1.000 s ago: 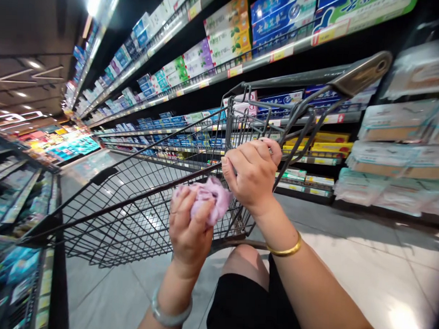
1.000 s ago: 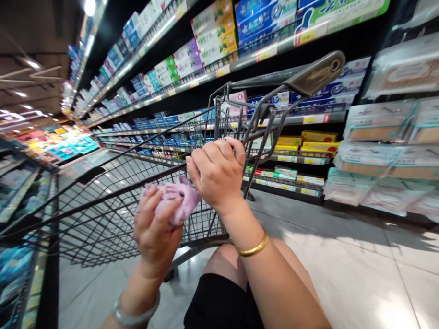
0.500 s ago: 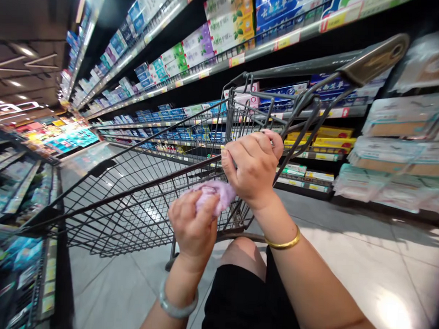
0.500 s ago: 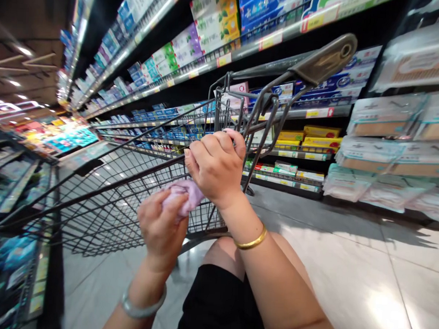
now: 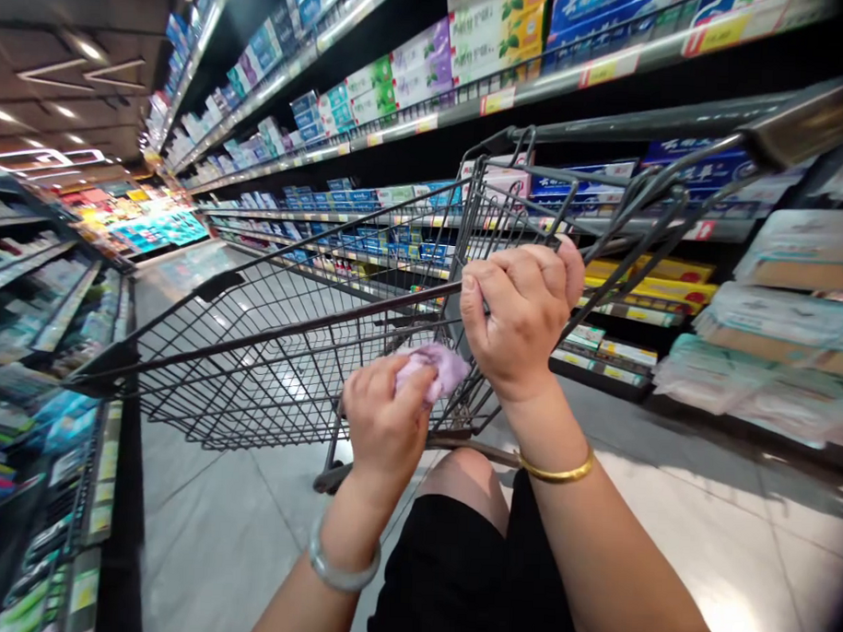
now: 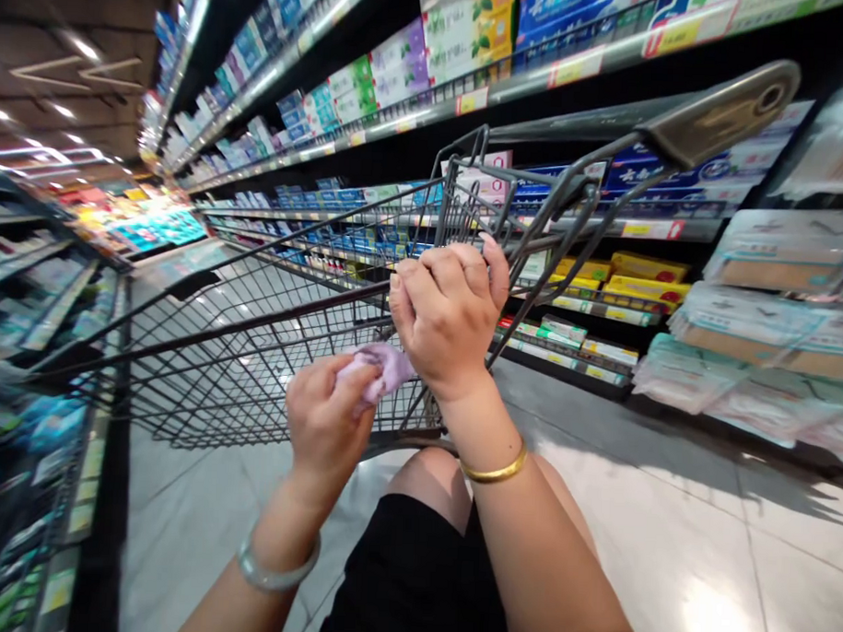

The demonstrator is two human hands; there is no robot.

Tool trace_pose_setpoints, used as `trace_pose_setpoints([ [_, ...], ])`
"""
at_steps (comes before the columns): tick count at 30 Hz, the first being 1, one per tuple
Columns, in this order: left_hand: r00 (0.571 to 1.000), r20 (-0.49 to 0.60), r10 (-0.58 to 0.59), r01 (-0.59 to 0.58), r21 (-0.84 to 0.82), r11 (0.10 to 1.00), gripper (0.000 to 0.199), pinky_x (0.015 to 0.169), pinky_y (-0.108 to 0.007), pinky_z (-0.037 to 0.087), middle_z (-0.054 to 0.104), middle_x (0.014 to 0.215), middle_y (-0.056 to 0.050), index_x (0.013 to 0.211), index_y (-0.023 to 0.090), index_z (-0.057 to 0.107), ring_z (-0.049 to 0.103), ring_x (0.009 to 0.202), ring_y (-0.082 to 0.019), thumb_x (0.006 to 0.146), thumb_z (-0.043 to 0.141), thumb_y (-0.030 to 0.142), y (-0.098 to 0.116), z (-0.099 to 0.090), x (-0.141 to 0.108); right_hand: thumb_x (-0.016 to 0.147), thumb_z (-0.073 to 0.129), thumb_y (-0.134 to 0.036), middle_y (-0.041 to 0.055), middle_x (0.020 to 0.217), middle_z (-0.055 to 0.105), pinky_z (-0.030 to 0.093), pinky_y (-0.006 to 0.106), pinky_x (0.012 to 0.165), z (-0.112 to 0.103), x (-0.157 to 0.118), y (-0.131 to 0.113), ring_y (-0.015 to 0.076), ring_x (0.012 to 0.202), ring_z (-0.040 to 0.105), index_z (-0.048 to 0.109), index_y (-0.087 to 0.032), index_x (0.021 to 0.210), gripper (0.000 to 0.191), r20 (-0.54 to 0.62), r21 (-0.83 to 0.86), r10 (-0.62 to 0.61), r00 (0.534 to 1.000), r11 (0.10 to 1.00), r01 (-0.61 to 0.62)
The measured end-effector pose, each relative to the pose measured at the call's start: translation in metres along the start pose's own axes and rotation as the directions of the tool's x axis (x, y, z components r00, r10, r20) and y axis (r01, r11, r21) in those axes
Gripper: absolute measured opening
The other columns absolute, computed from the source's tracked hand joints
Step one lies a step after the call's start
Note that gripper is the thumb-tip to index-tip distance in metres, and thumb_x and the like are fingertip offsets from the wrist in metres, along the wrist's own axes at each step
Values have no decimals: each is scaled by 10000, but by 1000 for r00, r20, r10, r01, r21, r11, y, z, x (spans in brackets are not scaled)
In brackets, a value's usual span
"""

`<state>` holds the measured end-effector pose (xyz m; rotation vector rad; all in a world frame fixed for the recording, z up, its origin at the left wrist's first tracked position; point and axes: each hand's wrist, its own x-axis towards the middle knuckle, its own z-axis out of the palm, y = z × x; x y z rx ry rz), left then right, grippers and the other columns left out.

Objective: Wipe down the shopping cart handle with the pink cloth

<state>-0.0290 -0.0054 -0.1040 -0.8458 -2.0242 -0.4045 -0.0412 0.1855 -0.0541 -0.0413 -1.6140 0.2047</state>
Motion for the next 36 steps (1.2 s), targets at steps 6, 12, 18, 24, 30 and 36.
trace_pose_setpoints([
  [6,987,-133,-88,81,-59,995,361,963,-428,508,688,1150,-80,1132,273,682,641,1084,-241,826,692,83,-16,-24,2,1030,482,-417,33,926,719,278,514,1192,1,-1,0,239,1072,607,748,-317,939,298,25,-10,26,999,1000,-26],
  [12,990,-127,-65,68,16,998,333,954,-454,497,693,1139,-85,1115,268,694,636,1077,-261,823,695,108,-14,-23,17,1043,479,-362,34,1013,729,250,524,1234,-5,3,-14,230,1106,601,750,-284,1002,285,159,78,-7,987,997,-5],
  [18,991,-17,-132,132,-34,991,431,957,-450,492,683,1138,-89,1138,268,700,629,1071,-267,765,673,53,-22,-13,-14,1037,543,-339,-4,1106,754,293,490,1202,-3,-2,-42,216,1124,595,723,-339,1184,232,274,127,-117,954,988,85],
  [24,975,-149,-166,157,-73,985,336,991,-426,494,696,1129,-75,1128,254,680,633,1089,-236,832,673,94,-24,-20,-5,1060,510,-376,-13,1093,769,324,443,1108,0,-2,-39,219,1074,596,725,-340,1142,233,287,131,-120,950,988,85],
  [30,999,-38,-22,22,-14,1000,334,927,-446,487,689,1104,-87,1090,258,720,631,1057,-264,811,667,84,-7,-6,-13,1046,531,-397,-27,1044,778,320,423,1105,5,-5,-36,215,1053,601,736,-326,1102,224,205,136,-120,971,986,93],
  [36,951,-283,-121,128,8,992,314,978,-423,492,685,1146,-79,1120,263,707,633,1087,-236,840,699,121,-32,-33,9,1035,537,-383,-28,1028,773,311,423,1129,7,-8,-35,206,1058,592,743,-324,1104,225,172,159,-127,977,982,100],
])
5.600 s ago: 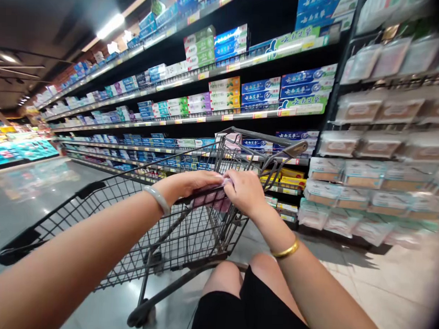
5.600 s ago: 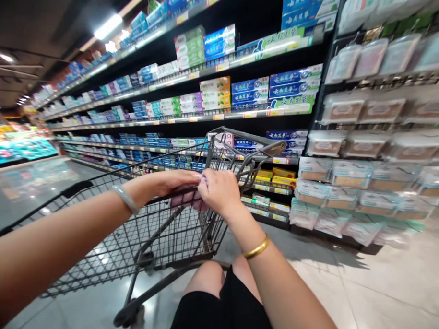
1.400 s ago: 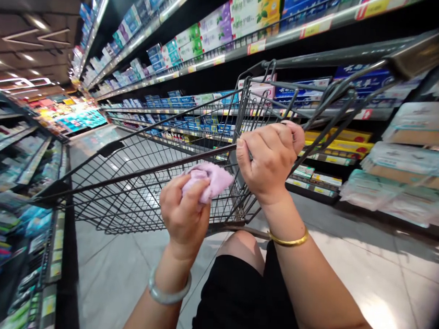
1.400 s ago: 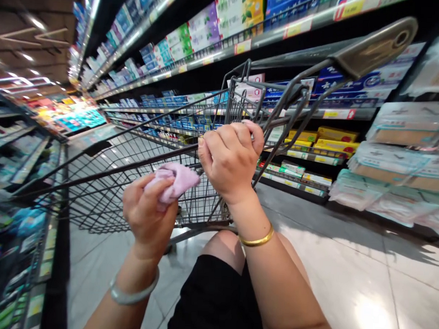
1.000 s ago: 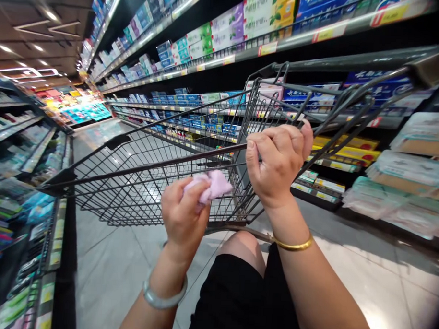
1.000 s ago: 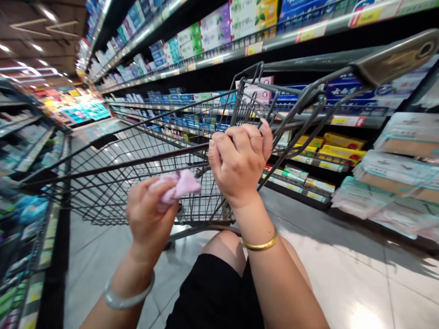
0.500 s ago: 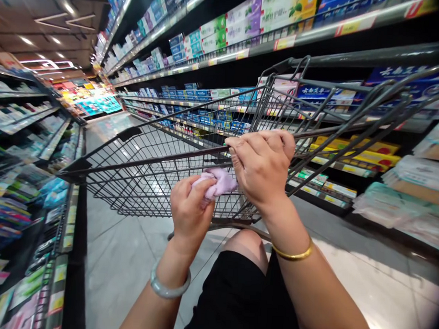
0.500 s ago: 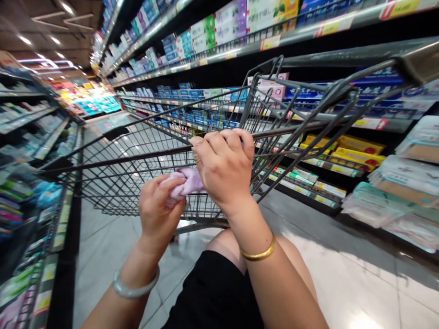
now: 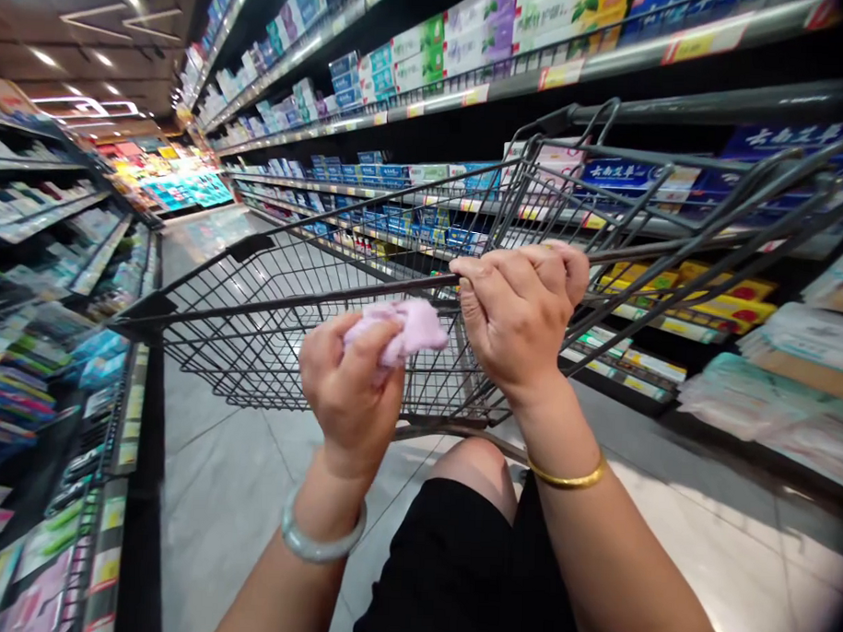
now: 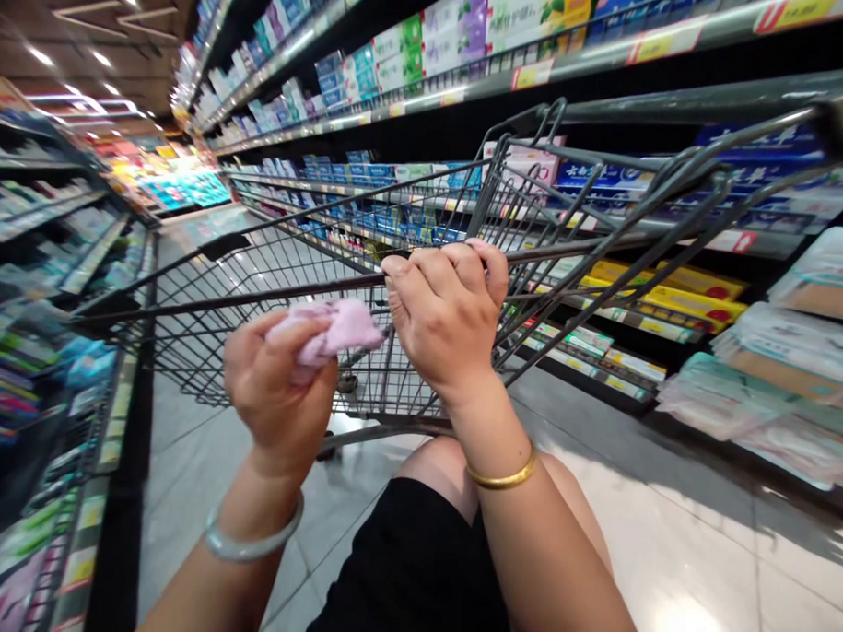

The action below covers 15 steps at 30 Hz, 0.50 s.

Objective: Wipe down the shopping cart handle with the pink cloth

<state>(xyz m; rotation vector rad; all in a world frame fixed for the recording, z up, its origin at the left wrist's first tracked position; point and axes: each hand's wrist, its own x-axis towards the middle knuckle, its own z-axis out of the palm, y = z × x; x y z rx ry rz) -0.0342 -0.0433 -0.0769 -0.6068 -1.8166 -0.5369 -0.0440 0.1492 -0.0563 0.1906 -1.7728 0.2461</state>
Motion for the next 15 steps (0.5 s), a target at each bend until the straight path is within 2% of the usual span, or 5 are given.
trace_pose_setpoints([
  [3,998,16,68,-68,22,997,290,976,-451,483,688,1164,-96,1109,251,720,635,1103,-264,844,690,138,5,8,-2,1040,518,-396,-18,1039,764,297,446,1151,0,-1,0,212,1079,584,740,-327,1123,247,14,-5,14,1000,1000,-14],
  [6,981,147,125,-127,8,992,260,949,-468,469,693,1115,-95,1053,261,745,627,1093,-287,843,681,122,14,18,-33,1062,460,-408,3,1061,747,280,478,1164,-1,-1,-1,223,1115,575,735,-351,1144,293,98,-39,47,994,998,-43],
  [9,948,281,146,-138,-48,989,278,914,-429,478,701,1076,-76,1050,274,739,626,1035,-259,848,669,96,10,16,-60,1064,451,-405,2,1054,743,288,480,1163,-2,-1,-1,222,1110,573,734,-355,1143,298,98,-45,40,994,998,-36],
  [11,962,249,115,-106,-47,993,279,920,-416,488,690,1088,-83,1067,264,725,627,1051,-252,846,683,98,-1,8,-59,1066,443,-410,0,1051,742,293,483,1162,-2,-1,-1,223,1105,575,733,-354,1145,307,89,-42,29,996,999,-26],
  [15,1000,4,-31,31,-4,1000,327,993,-408,484,698,1128,-74,1112,252,694,638,1086,-227,826,717,96,-14,-3,-21,1074,404,-427,4,1082,736,289,503,1169,-3,0,-1,239,1128,577,726,-367,1173,341,143,-60,49,988,997,-41],
])
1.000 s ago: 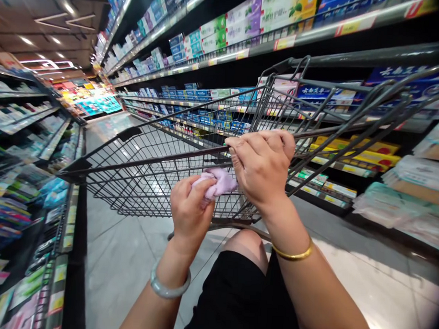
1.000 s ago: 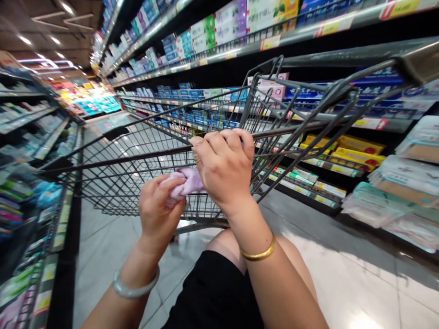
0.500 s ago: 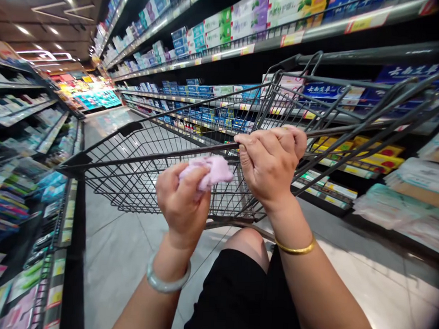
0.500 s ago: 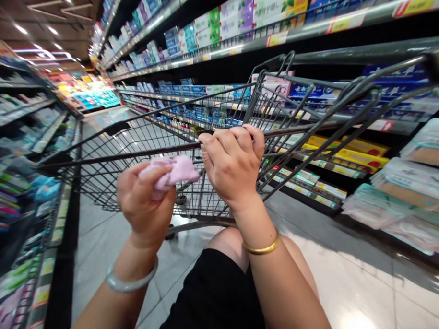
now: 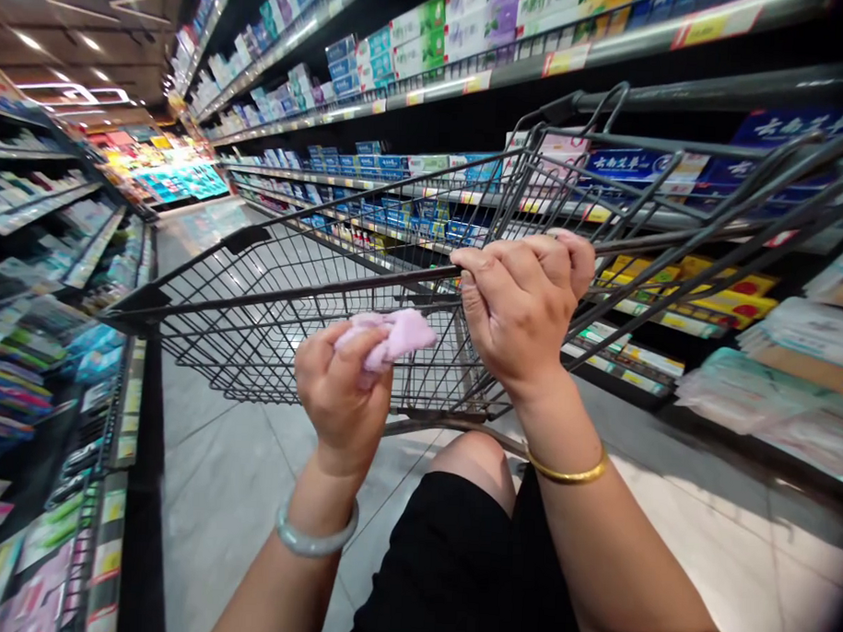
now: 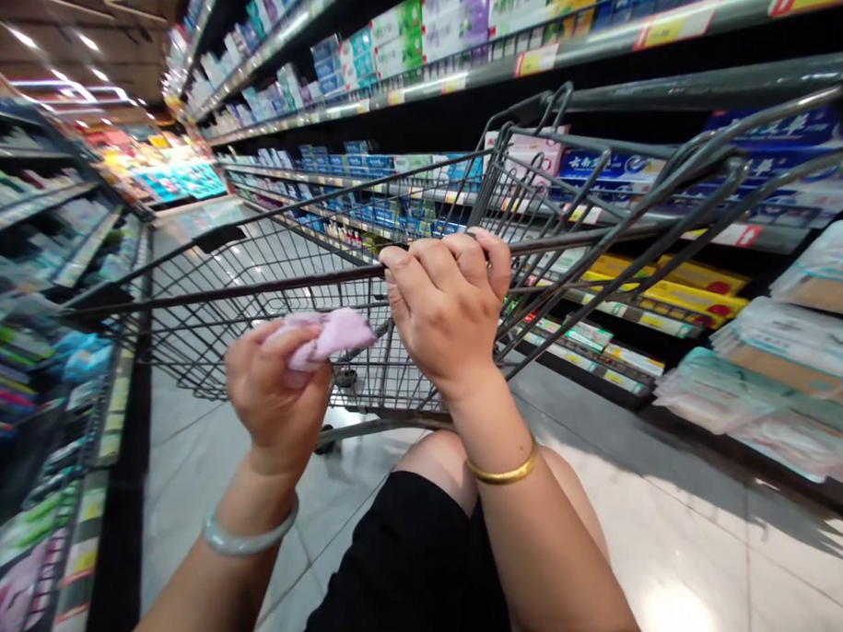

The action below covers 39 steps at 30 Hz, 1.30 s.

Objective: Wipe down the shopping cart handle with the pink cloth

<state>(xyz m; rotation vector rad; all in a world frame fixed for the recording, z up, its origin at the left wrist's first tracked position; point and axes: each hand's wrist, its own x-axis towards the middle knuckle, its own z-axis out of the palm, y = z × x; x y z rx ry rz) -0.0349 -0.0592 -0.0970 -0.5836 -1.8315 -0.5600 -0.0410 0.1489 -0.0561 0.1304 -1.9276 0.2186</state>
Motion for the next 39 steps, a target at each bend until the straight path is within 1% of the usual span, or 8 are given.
trace_pose_setpoints([
  [3,998,23,52,-52,-8,999,343,1011,-421,474,697,1155,-72,1125,263,690,640,1119,-239,818,714,110,9,6,12,1069,419,-429,3,1072,739,295,497,1164,1,0,0,235,1113,580,730,-360,1160,332,-19,-5,-6,1000,1000,6],
  [9,945,325,46,-52,9,999,312,941,-455,464,689,1123,-77,1081,281,715,622,1072,-270,816,693,116,15,11,-38,1066,431,-406,9,1075,732,289,511,1168,3,0,1,230,1134,567,721,-360,1160,309,-28,-14,-18,999,1000,17],
  [12,968,250,-32,35,-7,999,307,942,-424,477,690,1132,-71,1075,269,701,625,1064,-243,816,700,105,2,-1,-33,1064,436,-407,5,1071,731,285,510,1176,3,-1,1,228,1135,568,720,-364,1156,301,-44,1,-22,999,1000,22],
  [16,1000,-7,-24,24,26,999,305,995,-417,476,704,1110,-68,1089,259,704,636,1085,-231,831,699,97,-3,-9,14,1055,465,-405,-4,1066,742,286,485,1179,2,-1,2,226,1111,580,724,-362,1152,280,-73,24,-28,997,999,30],
  [18,1000,-29,13,-11,44,999,286,992,-423,478,701,1108,-72,1082,256,707,643,1079,-238,831,705,117,1,-6,27,1045,498,-392,-14,1060,752,293,457,1176,2,-1,3,217,1100,585,726,-353,1151,254,-95,28,-44,994,998,47],
  [26,935,354,27,-53,63,997,265,905,-444,465,701,1094,-80,1069,272,740,633,1028,-275,837,693,153,10,11,-52,1027,535,-374,-26,1049,770,309,416,1171,3,-1,5,197,1077,601,748,-344,1158,252,-176,19,-87,981,996,92],
  [34,1000,10,-22,21,102,995,344,977,-414,475,698,1136,-80,1102,257,705,639,1084,-241,809,685,79,-12,-10,7,1034,515,-395,-4,1010,762,310,452,1157,7,-2,6,217,1065,600,757,-353,1155,273,-185,6,-88,979,996,91],
  [39,976,215,-34,11,108,994,353,920,-428,472,694,1147,-83,1090,262,705,626,1046,-261,780,733,94,-8,-2,-20,1027,527,-381,4,998,760,309,443,1141,10,-1,7,216,1051,597,750,-341,1168,266,-222,32,-97,970,994,107],
])
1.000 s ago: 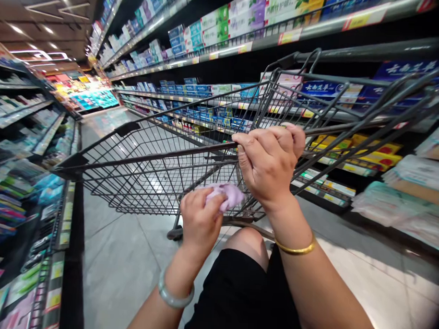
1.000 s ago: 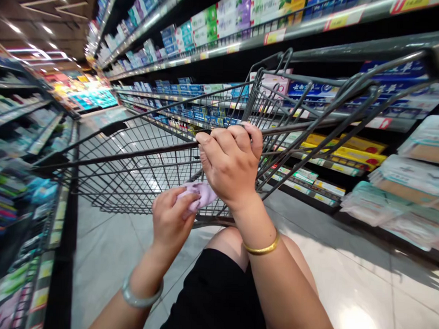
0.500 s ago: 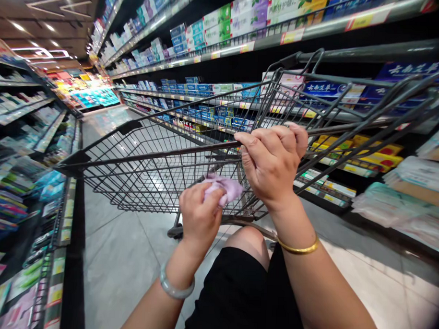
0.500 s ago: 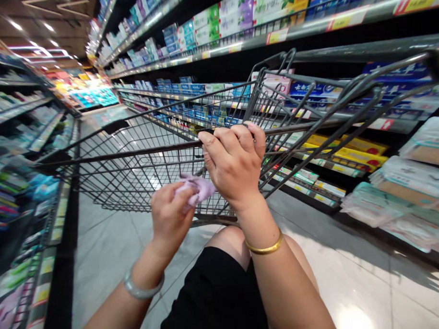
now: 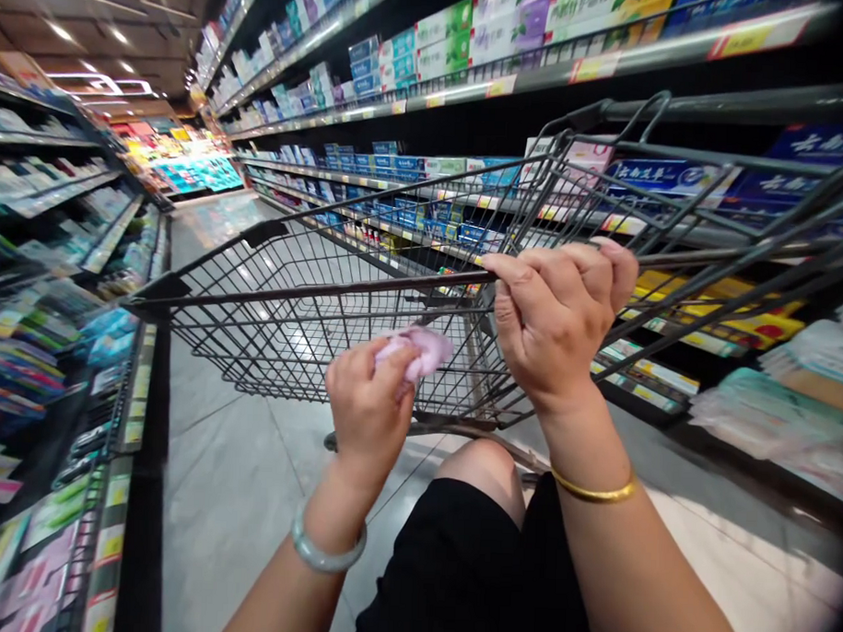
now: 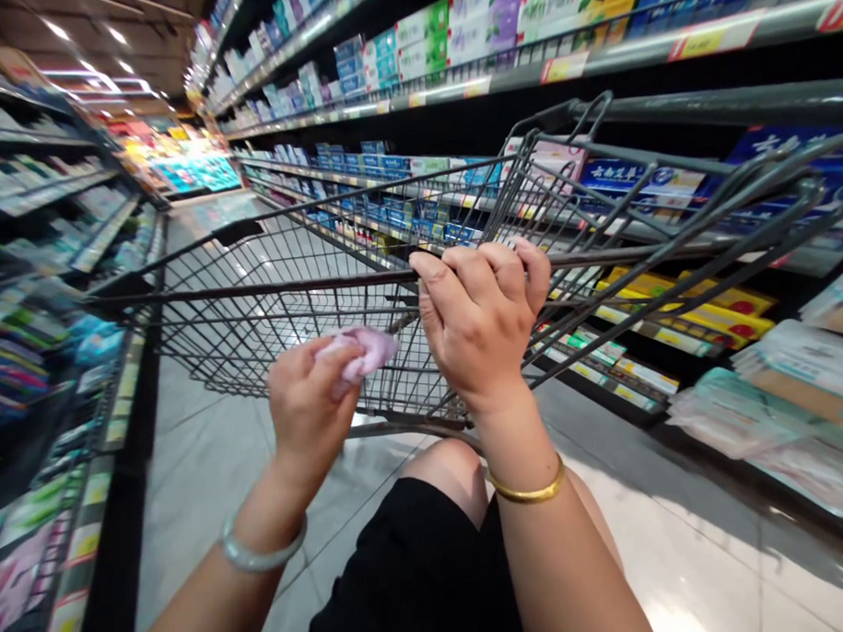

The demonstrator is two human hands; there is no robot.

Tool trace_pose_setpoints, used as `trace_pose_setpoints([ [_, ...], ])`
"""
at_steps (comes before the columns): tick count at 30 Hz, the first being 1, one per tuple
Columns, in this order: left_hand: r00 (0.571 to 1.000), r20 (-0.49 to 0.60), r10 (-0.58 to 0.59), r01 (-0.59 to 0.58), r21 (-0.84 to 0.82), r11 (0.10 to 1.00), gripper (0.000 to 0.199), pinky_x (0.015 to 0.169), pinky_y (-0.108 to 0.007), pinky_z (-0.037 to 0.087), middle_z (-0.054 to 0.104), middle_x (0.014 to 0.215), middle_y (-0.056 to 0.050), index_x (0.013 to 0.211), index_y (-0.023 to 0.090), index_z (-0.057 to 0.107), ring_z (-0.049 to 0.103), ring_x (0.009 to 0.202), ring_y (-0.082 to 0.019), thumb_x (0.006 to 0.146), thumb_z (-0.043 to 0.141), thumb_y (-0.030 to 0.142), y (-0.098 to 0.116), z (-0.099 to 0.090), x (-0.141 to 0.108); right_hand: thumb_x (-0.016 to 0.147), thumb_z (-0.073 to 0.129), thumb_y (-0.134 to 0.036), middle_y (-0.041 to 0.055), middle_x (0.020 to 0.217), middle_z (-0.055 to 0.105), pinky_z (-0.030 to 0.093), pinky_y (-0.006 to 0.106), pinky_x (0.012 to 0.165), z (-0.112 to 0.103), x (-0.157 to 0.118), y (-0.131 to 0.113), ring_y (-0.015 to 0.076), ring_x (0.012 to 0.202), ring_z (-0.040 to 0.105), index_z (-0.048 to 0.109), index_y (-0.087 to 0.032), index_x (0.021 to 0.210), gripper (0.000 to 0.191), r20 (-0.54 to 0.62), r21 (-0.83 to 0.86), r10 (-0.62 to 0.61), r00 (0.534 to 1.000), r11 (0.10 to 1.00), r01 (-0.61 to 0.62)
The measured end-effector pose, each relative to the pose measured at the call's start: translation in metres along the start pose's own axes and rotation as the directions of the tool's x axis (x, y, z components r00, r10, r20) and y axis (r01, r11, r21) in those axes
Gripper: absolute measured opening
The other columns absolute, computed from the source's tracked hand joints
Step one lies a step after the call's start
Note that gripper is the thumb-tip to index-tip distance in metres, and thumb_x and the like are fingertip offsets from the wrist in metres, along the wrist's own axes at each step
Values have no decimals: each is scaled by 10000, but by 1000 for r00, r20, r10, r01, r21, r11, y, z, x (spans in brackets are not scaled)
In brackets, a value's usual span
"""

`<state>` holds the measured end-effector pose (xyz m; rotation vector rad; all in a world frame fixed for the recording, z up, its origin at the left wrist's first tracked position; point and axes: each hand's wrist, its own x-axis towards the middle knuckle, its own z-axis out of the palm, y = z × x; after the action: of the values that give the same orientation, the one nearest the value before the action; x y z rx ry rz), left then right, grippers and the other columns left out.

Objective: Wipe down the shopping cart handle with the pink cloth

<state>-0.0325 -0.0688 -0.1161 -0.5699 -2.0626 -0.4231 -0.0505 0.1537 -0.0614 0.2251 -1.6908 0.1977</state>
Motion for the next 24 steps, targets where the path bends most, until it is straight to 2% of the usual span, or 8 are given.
trace_pose_setpoints([
  [2,997,68,-33,35,-24,999,372,904,-419,473,692,1118,-71,1077,266,698,622,1028,-253,766,735,65,-1,5,-17,1022,533,-385,10,990,761,305,437,1135,0,0,0,218,1039,593,753,-336,1164,266,-6,2,-14,1000,1000,14],
  [4,998,52,-47,49,-53,997,378,914,-417,480,687,1111,-71,1081,265,693,625,1035,-248,770,728,54,-5,4,-22,1011,550,-385,12,972,760,306,425,1133,0,0,0,216,1021,590,758,-330,1151,256,-35,8,-35,999,999,35],
  [8,990,-127,-59,51,-70,996,369,976,-413,490,692,1133,-66,1099,268,695,633,1070,-231,796,693,56,-14,-13,9,1021,514,-387,32,1023,745,308,500,1143,-1,-2,-1,242,1065,593,752,-335,1179,290,26,6,12,1000,1000,-12],
  [11,979,-199,-47,37,-54,998,376,1000,-405,489,707,1122,-55,1109,266,693,640,1083,-226,799,685,54,-16,-19,29,1026,493,-390,21,1051,739,293,520,1159,-2,-2,-1,248,1104,588,736,-356,1208,306,81,-11,42,996,999,-41],
  [15,996,-90,-1,0,-7,1000,370,961,-410,492,693,1133,-57,1107,270,700,633,1050,-233,787,702,84,-16,-6,9,1014,531,-395,7,1003,759,301,433,1153,-2,-1,0,222,1046,601,747,-352,1164,266,10,-7,-1,1000,1000,1],
  [19,994,-11,-109,108,-98,989,360,944,-407,510,701,1112,-47,1098,266,695,638,1050,-227,799,680,66,-19,-6,-11,1021,510,-412,10,1004,760,323,455,1139,-3,0,0,233,1049,602,760,-365,1131,277,48,-57,6,999,998,-3],
  [22,978,-116,-175,148,-211,966,325,999,-420,516,717,1101,-39,1103,259,683,654,1070,-221,829,716,88,-22,-26,10,1033,489,-419,2,1010,751,317,468,1150,-4,0,-2,231,1061,595,758,-379,1129,289,79,-51,36,996,998,-32],
  [24,952,-264,-156,112,-172,979,332,1038,-448,503,715,1105,-51,1114,259,684,648,1104,-241,825,752,109,-24,-39,32,1036,493,-408,5,1014,748,311,463,1160,-4,0,-2,224,1066,592,757,-369,1138,285,78,-28,42,996,999,-40],
])
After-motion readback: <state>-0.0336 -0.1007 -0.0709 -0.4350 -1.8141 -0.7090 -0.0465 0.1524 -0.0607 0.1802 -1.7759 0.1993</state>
